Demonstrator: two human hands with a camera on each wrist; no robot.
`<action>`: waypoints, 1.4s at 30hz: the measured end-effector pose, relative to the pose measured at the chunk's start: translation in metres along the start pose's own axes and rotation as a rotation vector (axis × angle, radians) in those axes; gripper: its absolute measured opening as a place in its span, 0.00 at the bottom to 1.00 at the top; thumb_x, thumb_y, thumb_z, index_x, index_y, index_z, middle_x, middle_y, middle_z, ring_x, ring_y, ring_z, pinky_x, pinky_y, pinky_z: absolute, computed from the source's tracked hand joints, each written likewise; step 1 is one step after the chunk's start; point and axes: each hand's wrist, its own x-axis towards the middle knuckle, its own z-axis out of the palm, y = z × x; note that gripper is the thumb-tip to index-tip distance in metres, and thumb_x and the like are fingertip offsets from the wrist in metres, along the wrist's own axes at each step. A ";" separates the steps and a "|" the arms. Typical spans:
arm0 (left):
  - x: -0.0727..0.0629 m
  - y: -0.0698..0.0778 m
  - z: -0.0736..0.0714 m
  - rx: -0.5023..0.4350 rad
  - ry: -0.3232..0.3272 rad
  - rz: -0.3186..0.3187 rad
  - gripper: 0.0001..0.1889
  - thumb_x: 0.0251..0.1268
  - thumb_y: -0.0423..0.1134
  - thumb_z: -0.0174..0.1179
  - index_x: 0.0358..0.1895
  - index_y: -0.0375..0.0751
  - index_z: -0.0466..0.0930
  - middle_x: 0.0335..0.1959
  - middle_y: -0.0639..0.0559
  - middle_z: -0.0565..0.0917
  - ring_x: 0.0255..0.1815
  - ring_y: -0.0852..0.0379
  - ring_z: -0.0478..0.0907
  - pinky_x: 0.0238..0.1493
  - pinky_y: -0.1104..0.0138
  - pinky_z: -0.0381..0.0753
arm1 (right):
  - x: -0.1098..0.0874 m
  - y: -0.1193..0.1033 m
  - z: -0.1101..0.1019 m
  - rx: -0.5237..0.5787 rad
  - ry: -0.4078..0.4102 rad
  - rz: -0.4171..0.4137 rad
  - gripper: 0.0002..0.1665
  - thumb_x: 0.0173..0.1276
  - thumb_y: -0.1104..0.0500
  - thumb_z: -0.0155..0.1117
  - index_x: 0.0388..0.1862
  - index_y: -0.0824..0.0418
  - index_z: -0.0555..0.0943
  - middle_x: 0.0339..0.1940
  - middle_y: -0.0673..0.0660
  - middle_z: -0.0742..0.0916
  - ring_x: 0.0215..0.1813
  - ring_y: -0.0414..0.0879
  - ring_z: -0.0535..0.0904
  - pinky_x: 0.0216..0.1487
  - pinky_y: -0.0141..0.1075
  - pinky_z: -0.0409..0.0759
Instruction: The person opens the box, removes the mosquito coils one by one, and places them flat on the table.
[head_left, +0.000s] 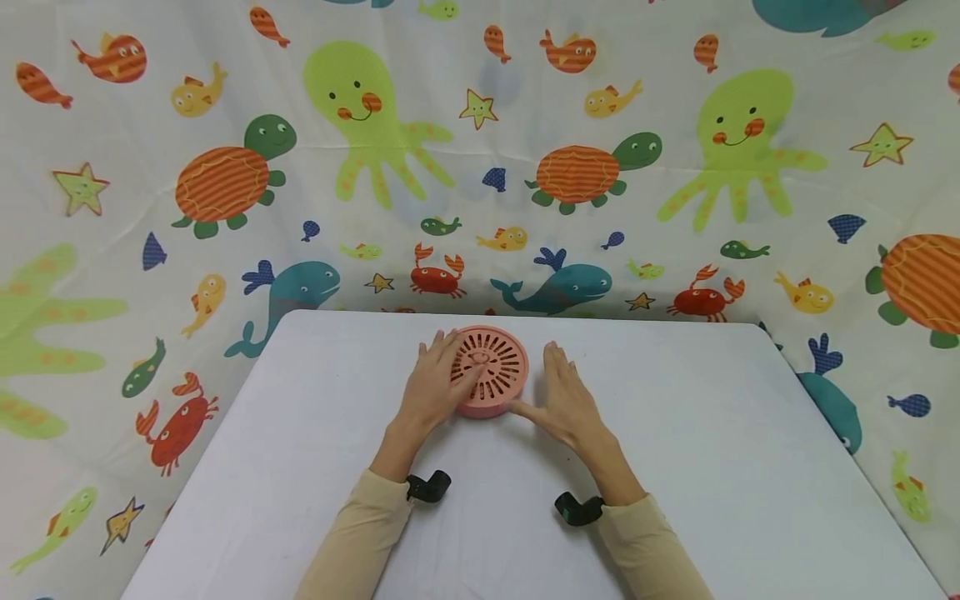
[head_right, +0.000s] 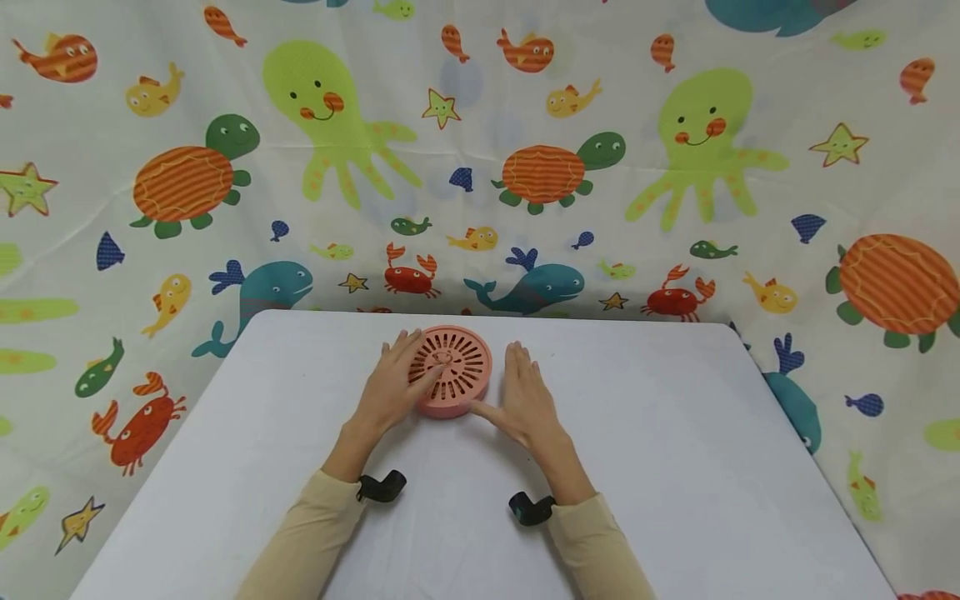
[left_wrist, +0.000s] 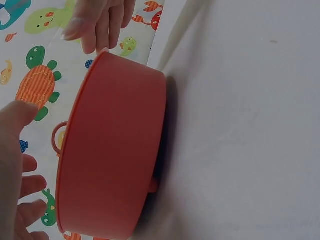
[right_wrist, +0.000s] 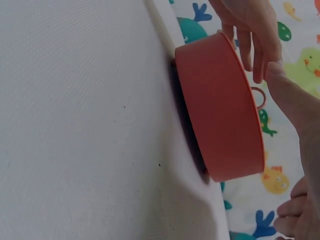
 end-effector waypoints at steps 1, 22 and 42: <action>0.001 0.000 0.000 0.004 0.001 0.004 0.37 0.70 0.59 0.57 0.74 0.38 0.66 0.76 0.42 0.67 0.81 0.40 0.57 0.81 0.42 0.50 | 0.001 0.000 0.001 0.005 0.000 -0.002 0.77 0.54 0.20 0.62 0.82 0.68 0.42 0.84 0.66 0.51 0.85 0.59 0.47 0.83 0.52 0.49; 0.006 -0.002 0.012 0.040 -0.020 0.031 0.31 0.72 0.53 0.57 0.69 0.35 0.72 0.72 0.40 0.73 0.78 0.44 0.63 0.79 0.42 0.56 | 0.008 0.004 0.021 0.101 -0.047 0.021 0.82 0.44 0.17 0.67 0.83 0.63 0.43 0.83 0.65 0.56 0.83 0.60 0.53 0.80 0.55 0.59; 0.008 0.000 0.020 -0.021 0.026 0.042 0.22 0.74 0.45 0.59 0.64 0.37 0.77 0.64 0.42 0.81 0.69 0.46 0.76 0.73 0.51 0.71 | 0.016 0.001 0.033 0.237 -0.069 0.025 0.78 0.44 0.25 0.76 0.84 0.51 0.45 0.83 0.56 0.59 0.82 0.56 0.57 0.78 0.56 0.62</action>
